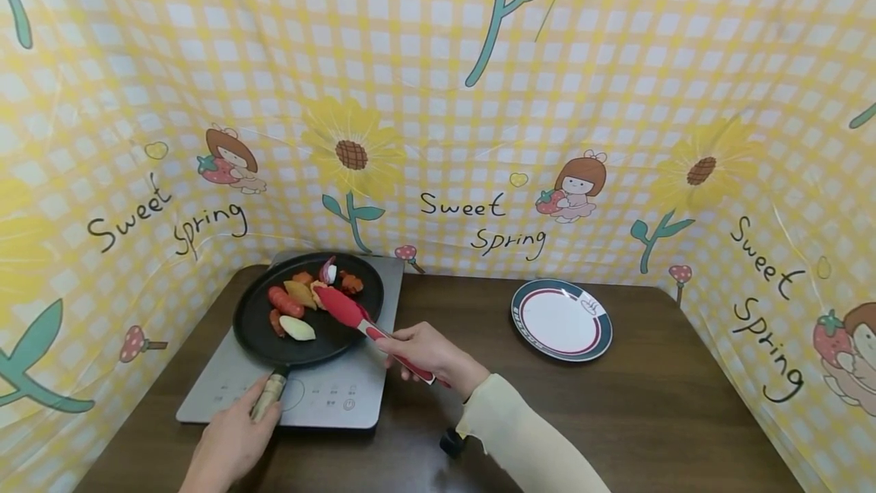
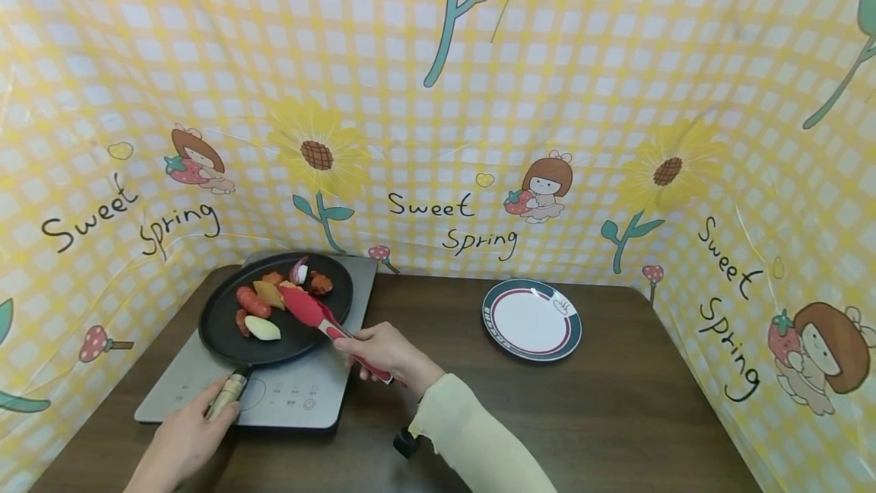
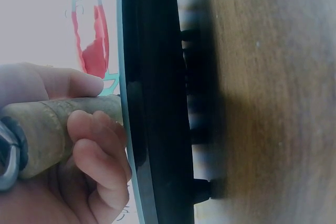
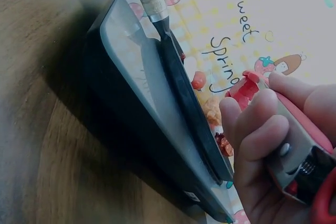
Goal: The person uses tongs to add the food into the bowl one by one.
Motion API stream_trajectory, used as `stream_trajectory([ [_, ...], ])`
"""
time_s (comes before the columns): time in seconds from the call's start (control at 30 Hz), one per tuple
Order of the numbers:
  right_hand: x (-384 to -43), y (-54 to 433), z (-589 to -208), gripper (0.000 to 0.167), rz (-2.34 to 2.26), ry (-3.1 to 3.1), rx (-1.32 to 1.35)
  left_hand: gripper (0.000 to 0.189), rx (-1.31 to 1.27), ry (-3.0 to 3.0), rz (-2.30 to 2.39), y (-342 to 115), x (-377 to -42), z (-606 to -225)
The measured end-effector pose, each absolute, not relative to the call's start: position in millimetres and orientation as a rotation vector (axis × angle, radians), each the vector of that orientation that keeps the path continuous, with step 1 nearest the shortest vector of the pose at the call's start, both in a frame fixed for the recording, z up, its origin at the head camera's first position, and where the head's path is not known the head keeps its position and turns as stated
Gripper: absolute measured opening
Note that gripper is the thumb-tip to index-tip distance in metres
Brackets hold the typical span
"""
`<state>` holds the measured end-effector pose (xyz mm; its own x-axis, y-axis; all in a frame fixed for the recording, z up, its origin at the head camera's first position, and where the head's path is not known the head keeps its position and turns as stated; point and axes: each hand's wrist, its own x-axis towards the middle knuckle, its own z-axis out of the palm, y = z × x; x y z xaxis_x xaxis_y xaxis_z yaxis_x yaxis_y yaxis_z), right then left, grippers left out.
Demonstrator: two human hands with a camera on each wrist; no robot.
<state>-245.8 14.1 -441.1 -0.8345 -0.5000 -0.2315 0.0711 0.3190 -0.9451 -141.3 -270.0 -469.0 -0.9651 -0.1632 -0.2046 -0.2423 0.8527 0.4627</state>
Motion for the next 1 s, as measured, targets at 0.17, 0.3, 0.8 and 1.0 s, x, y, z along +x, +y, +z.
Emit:
stream_trajectory([
  [0.17, -248, 10, -438, 0.038, -1.526, 2.107, -0.363, 0.072, -0.306, 2.872, 0.744, -269, -141, -469],
  [0.3, -249, 6, -433, 0.038, -1.497, 2.137, -0.365, 0.072, -0.308, 2.88, 0.737, -268, -140, -467],
  [0.8, -254, -15, -421, 0.039, -1.379, 2.247, -0.34, 0.072, -0.307, 2.872, 0.744, -268, -140, -467],
  [1.0, -257, -22, -418, 0.037, -1.361, 2.253, -0.33, 0.071, -0.318, 2.87, 0.744, -269, -141, -468],
])
